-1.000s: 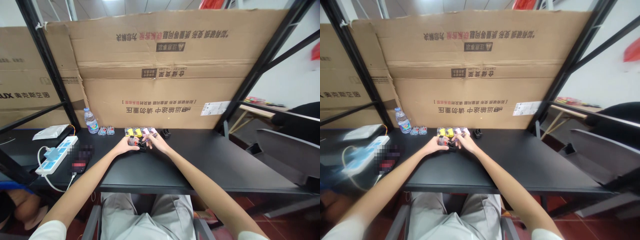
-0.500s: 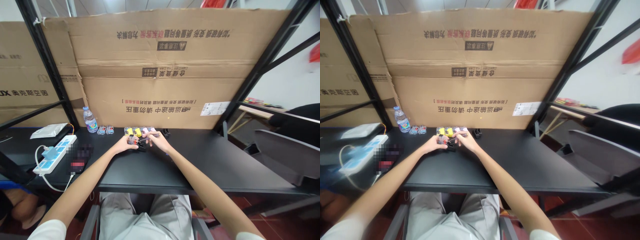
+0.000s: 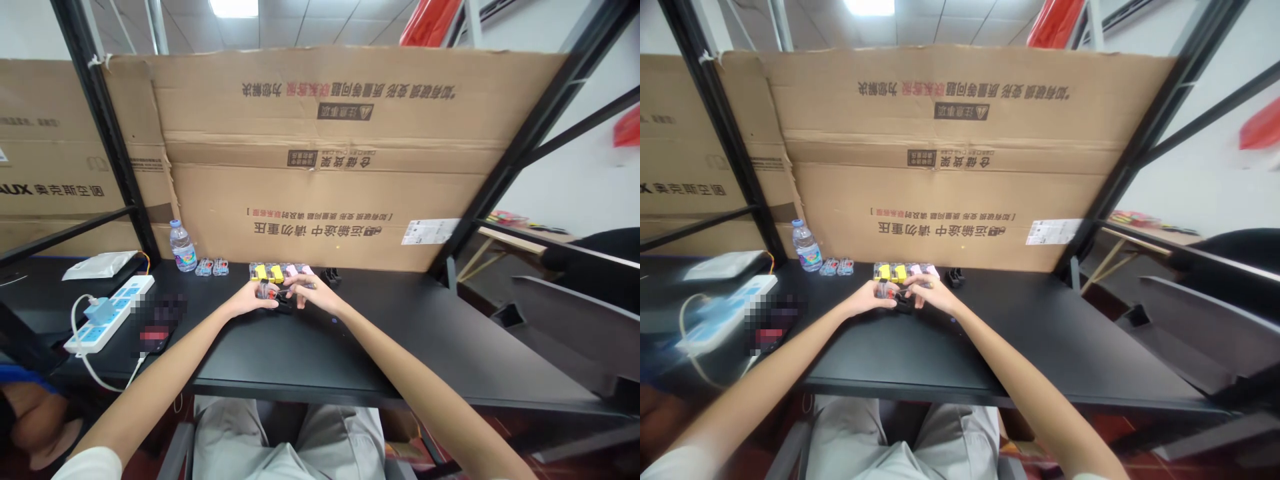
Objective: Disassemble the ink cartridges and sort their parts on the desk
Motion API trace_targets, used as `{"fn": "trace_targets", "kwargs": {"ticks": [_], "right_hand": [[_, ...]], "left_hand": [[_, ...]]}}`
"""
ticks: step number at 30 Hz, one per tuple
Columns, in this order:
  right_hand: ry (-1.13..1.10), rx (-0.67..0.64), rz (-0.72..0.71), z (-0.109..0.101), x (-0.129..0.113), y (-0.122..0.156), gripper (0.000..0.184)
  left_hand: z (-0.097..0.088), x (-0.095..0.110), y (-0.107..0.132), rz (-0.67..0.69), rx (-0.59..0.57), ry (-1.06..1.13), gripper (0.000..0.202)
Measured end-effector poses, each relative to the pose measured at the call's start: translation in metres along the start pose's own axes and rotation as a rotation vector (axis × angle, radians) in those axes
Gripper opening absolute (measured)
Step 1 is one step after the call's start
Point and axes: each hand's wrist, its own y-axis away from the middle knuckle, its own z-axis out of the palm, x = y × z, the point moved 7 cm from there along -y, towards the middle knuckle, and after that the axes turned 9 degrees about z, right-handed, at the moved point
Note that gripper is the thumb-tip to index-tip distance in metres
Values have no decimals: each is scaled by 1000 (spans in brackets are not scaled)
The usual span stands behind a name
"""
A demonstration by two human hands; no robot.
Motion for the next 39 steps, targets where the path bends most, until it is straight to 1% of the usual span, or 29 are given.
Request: {"fn": "trace_targets", "kwargs": {"ticks": [5,8,11,13,15,17,19,21,22,25,30,33,37,39], "right_hand": [[-9,-49,-2,-4,-5,3,29],[-6,-96,13,-8,-6,1,31],[-66,-140,62,-13,2,-1,36],[-120,-150,93,-14,10,-1,37],[-163,-129,93,-15,18,3,37],[-180,-85,80,-16,25,8,35],[-162,-50,80,-17,28,14,32],[-103,-50,104,-16,30,17,30],[-99,-21,106,-19,29,18,30],[-148,-1,134,-23,28,19,38],[-146,-16,223,-20,36,20,36],[-123,29,216,-22,34,21,35],[-52,147,180,-32,24,26,33],[-12,184,156,-33,19,28,33]], "left_hand": [[7,11,-9,6,-41,-79,54],[11,17,-12,-3,-77,-136,49],[17,20,-9,-35,-137,-189,37],[21,24,-6,-22,-133,-209,32],[24,26,-4,-28,-113,-229,32],[28,28,-3,-26,-98,-233,39],[31,29,-3,-22,-60,-249,44],[32,26,-3,-40,-37,-266,42],[32,25,-3,-40,-20,-271,42],[31,21,-3,-39,-22,-253,42],[27,22,-4,-51,-39,-207,42],[23,25,-5,-42,-24,-208,41],[17,25,-4,-51,-18,-218,35],[16,26,-4,-37,-31,-213,34]]}}
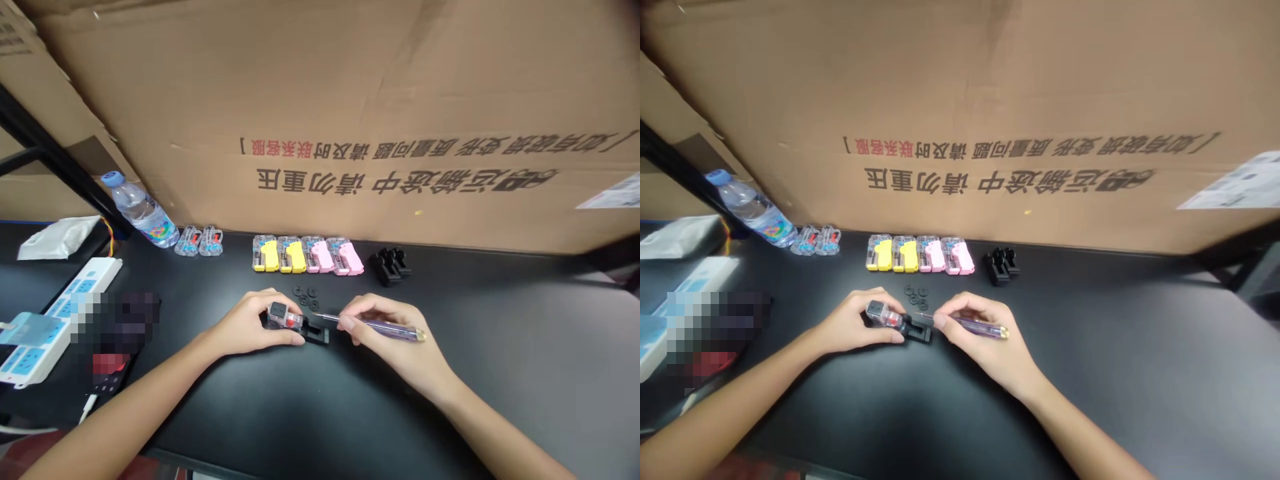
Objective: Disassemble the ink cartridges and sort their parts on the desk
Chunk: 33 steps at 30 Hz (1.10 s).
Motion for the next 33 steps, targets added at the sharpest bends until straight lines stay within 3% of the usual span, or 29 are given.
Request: {"fn": "trace_targets", "kwargs": {"ticks": [6,11,25,33], "right_hand": [[13,-55,-35,9,-5,5,30],[8,-63,-41,5,-3,5,30],[94,-132,-218,8,-16,11,18],[125,-256,-275,7,-23,12,10]], "left_hand": [[3,4,-1,74,-79,-5,35],[4,7,0,101,-121,-23,31],[6,4,3,114,-88,-35,32],[7,4,3,130,-86,-59,31]]}}
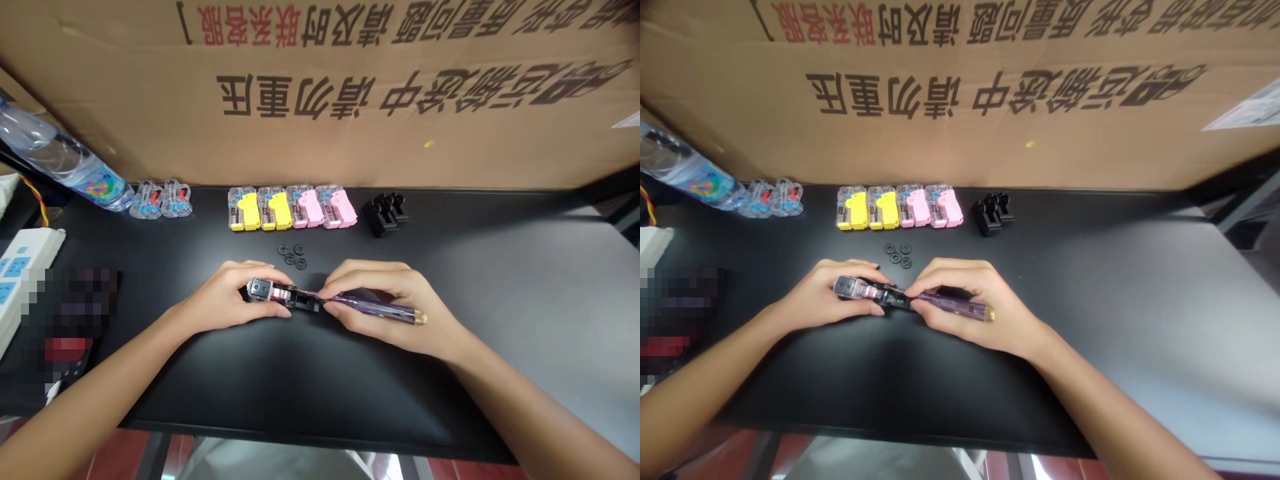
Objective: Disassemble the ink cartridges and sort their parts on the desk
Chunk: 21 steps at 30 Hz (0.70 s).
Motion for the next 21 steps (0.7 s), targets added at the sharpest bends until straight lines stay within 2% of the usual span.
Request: {"fn": "trace_targets", "kwargs": {"ticks": [4,9,15,21], "right_hand": [[-20,-35,17,3,4,1,13],[-24,15,29,0,5,2,15],[-12,-4,-6,4,6,0,16],[40,186,65,7,13,2,23]], "left_hand": [[-1,0,0,-14,3,2,32],[0,0,-1,-49,-35,1,34],[1,1,0,-52,-40,8,35],[-1,-1,1,-43,22,-38,37]]}}
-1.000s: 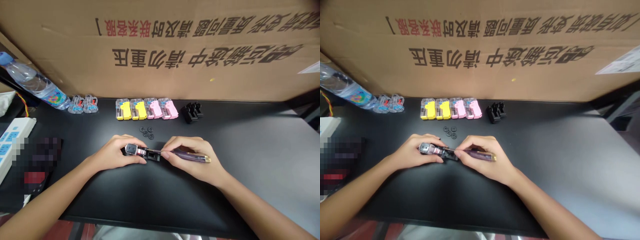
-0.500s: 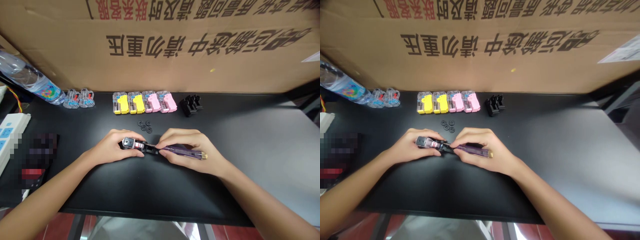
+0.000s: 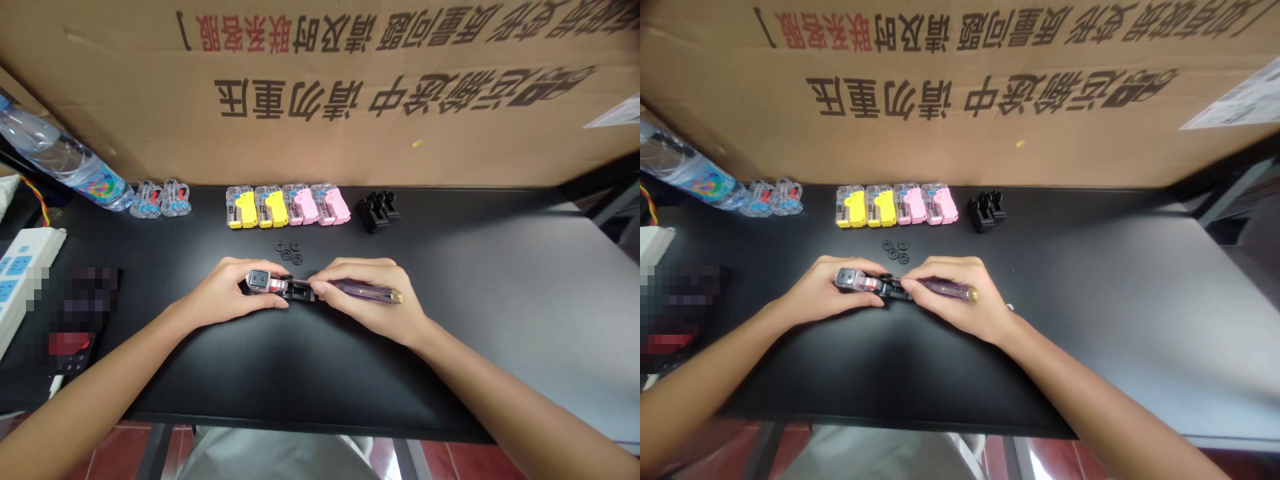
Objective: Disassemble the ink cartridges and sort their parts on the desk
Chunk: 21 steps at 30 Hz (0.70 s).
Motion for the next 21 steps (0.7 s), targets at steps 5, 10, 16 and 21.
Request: {"fn": "trace_targets", "kwargs": {"ticks": [5,10,16,21], "right_hand": [[-3,110,84,-6,1,0,26],[-22,34,3,-6,-4,1,18],[-41,-134,-70,3,-7,5,15],[-47,-179,-80,5,-7,5,14]], "left_hand": [[-5,-1,0,9,67,-26,53],[-10,8,-3,146,106,-32,37],[-7,10,-2,153,69,-53,29],[-6,11,-1,169,60,-31,28]]}}
